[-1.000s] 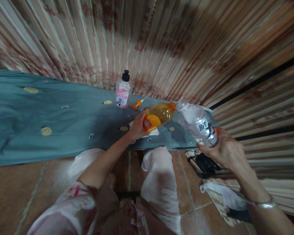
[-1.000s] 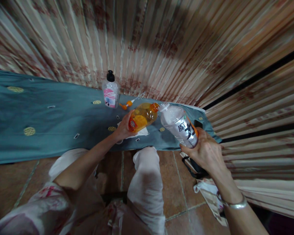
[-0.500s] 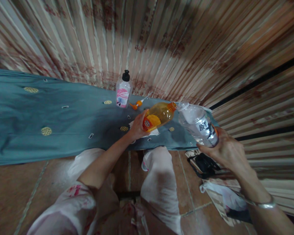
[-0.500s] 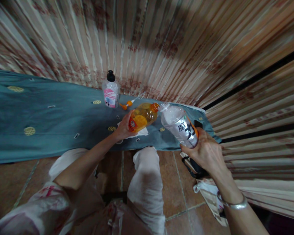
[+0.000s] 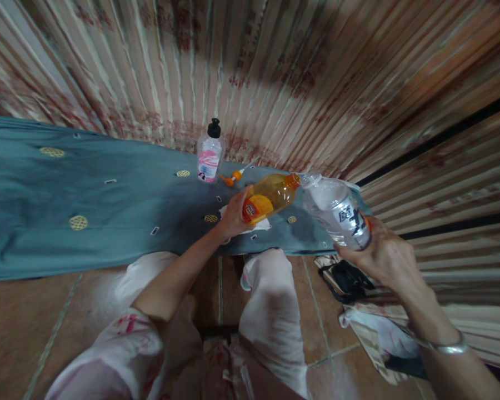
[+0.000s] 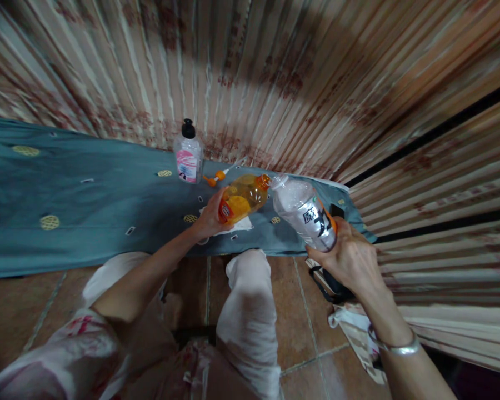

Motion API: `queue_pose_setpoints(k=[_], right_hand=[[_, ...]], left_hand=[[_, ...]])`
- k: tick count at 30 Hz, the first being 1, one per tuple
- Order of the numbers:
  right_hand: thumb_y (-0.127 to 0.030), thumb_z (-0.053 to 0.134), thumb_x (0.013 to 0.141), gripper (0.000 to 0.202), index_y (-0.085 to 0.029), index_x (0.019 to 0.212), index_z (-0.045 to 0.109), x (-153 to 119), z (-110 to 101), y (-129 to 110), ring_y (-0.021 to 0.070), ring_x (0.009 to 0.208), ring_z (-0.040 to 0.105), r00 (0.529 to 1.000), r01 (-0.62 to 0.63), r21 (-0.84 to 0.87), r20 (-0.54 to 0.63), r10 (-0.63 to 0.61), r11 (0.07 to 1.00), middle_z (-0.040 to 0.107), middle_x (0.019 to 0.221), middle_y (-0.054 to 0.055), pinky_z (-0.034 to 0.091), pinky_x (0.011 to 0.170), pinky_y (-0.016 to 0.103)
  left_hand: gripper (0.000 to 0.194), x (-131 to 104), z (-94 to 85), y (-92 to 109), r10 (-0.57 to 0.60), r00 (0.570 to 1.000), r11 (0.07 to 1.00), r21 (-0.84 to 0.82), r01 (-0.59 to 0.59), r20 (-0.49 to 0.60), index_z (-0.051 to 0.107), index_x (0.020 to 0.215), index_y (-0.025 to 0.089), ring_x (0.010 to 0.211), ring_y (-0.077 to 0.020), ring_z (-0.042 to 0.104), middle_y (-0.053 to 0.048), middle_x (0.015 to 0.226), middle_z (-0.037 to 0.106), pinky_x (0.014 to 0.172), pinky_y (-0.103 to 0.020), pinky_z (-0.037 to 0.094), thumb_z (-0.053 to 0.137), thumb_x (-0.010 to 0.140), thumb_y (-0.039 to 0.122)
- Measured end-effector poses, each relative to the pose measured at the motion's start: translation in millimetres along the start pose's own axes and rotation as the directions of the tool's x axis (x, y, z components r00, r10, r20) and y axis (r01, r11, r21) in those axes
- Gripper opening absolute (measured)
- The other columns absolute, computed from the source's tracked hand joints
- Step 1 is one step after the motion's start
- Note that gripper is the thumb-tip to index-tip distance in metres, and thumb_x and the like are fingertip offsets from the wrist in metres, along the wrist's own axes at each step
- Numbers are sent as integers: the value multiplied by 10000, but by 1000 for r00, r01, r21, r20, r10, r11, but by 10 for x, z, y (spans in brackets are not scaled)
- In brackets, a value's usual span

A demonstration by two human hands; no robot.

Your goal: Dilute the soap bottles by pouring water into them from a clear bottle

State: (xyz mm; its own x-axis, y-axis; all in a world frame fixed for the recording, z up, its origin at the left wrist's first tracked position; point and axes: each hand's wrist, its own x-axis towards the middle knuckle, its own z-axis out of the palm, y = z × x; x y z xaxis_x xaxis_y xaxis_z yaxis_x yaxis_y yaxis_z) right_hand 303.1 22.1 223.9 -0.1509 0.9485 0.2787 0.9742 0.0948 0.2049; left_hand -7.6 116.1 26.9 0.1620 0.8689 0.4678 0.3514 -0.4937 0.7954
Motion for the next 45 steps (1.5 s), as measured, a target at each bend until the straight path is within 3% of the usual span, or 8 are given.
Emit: queue_pose_setpoints(k=[4, 45], right_hand=[[-637, 653, 746, 658, -154, 1187, 587, 2, -9, -11, 348, 792, 716, 1000, -5, 4, 11, 4, 1000, 707, 815, 122, 520, 652, 390], [-636, 657, 748, 688, -141, 1220, 577, -2, -9, -8, 348, 774, 714, 1000, 3, -32, 15, -3, 999, 702, 802, 121, 517, 652, 391]], left_hand=[[1109, 3, -1, 4, -2, 1000, 1000, -11, 2, -9, 344, 1536, 193, 1376, -412, 514, -198, 1537, 477, 1188, -581, 386, 849, 548, 201], [1151, -3, 8, -37, 33, 999, 999, 8, -33, -3, 264, 1570, 194, 1360, -394, 526, -198, 1528, 486, 1178, -560, 387, 860, 586, 207]])
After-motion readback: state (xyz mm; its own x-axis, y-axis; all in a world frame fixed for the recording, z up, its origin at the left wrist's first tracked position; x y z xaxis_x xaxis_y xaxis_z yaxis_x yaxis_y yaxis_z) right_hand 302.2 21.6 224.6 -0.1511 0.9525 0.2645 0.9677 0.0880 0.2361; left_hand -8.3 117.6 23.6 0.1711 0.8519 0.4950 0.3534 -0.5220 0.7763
